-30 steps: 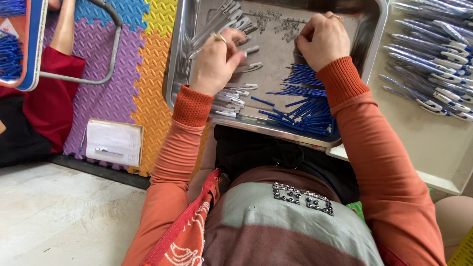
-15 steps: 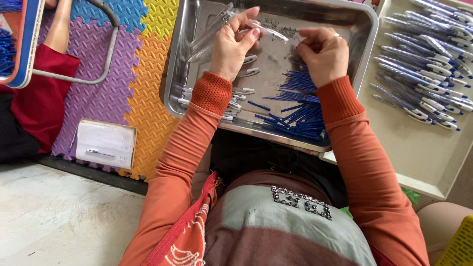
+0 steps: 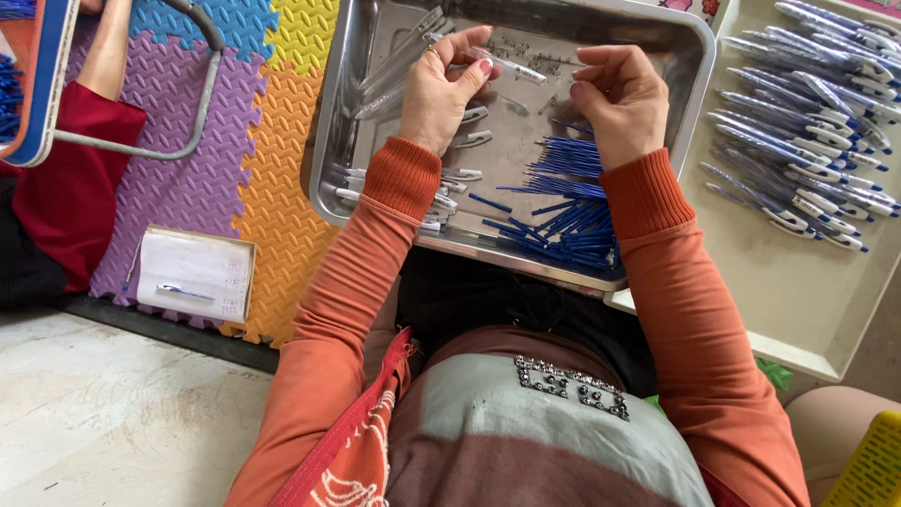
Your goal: The person assembles pens by inserting blue ink refills and springs into white plastic pen barrels by hand.
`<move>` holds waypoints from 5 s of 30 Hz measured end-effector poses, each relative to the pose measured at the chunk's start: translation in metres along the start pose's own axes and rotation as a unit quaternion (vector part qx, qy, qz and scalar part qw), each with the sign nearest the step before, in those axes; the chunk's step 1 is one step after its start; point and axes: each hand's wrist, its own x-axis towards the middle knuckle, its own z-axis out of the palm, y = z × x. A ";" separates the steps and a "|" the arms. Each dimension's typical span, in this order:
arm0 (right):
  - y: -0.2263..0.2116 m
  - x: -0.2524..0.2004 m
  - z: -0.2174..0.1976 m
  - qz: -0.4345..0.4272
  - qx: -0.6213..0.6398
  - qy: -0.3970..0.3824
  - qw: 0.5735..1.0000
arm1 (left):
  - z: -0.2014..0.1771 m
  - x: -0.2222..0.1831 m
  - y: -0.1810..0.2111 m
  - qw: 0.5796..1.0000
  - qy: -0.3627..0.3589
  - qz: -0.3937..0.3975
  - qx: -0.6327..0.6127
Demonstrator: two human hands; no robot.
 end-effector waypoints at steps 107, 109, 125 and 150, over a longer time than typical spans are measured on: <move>0.008 0.007 -0.045 -0.036 -0.421 -0.073 0.904 | 0.000 0.008 -0.025 0.834 0.066 0.340 0.429; -0.004 0.005 -0.048 0.001 -0.446 -0.203 0.872 | 0.001 -0.002 -0.008 0.799 0.012 0.411 0.439; 0.011 0.017 -0.033 0.022 -0.533 -0.264 0.803 | -0.002 0.015 -0.024 0.798 -0.033 0.388 0.460; 0.012 0.004 -0.043 -0.213 -0.281 -0.092 0.931 | -0.004 0.008 -0.032 0.800 -0.021 0.334 0.498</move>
